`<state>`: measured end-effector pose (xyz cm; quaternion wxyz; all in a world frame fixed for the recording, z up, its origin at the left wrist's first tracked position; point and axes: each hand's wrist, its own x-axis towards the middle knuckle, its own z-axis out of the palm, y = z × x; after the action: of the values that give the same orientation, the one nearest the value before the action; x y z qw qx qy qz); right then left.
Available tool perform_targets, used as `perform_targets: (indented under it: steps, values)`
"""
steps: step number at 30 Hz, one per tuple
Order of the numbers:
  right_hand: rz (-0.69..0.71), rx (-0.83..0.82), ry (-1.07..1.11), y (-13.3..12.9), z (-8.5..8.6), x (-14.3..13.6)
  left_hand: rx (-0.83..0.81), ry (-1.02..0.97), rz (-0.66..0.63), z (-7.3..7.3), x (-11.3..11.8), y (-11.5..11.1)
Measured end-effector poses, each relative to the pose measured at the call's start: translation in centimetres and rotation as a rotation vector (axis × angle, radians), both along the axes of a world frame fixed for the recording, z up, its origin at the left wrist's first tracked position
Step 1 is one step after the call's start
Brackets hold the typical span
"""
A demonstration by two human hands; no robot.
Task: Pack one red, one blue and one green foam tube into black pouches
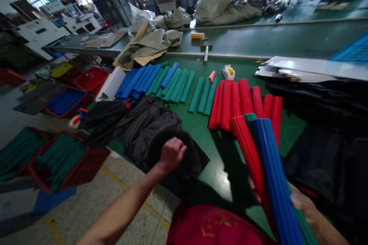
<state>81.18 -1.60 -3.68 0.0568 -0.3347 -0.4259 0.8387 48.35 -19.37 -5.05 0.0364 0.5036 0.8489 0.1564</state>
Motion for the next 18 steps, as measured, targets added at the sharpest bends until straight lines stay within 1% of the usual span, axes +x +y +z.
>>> perform_targets:
  steps: [1, 2, 3, 4, 6, 7, 9, 12, 14, 16, 18]
  values:
    - [0.014, -0.026, 0.046, 0.2, 0.0, -0.2, -0.044, -0.024, -0.067, -1.8, 2.7, -1.0]
    - [0.042, -0.055, 0.077, 0.4, 0.0, -0.4, -0.088, -0.032, -0.093, -3.5, 5.0, -1.8]
    - [0.079, -0.080, 0.086, 0.7, -0.2, -0.5, -0.122, -0.033, -0.086, -5.1, 6.8, -2.5]
    - [0.118, -0.097, 0.075, 1.1, -0.3, -0.5, -0.135, -0.036, -0.048, -6.5, 8.2, -3.0]
    - [0.183, -0.125, 0.059, 1.8, -0.6, -0.5, -0.121, -0.043, 0.035, -8.3, 9.4, -3.8]
    - [0.210, -0.136, 0.050, 2.0, -0.8, -0.4, -0.098, -0.049, 0.061, -8.9, 9.4, -4.0]
    - [0.247, -0.145, 0.014, 2.4, -1.3, -0.4, -0.052, -0.074, 0.076, -9.3, 9.0, -4.2]
    - [0.338, -0.146, -0.024, 2.5, -2.2, -0.4, -0.005, -0.148, 0.118, -9.4, 8.3, -4.3]
    - [0.397, -0.173, -0.003, 2.2, -2.7, -0.5, 0.015, -0.182, 0.150, -9.4, 8.3, -4.5]
    - [0.433, -0.214, 0.031, 1.8, -3.1, -0.7, 0.015, -0.154, 0.124, -9.5, 8.7, -4.6]
    - [0.456, -0.250, 0.049, 1.3, -3.2, -0.9, 0.007, -0.098, 0.064, -9.6, 9.1, -4.9]
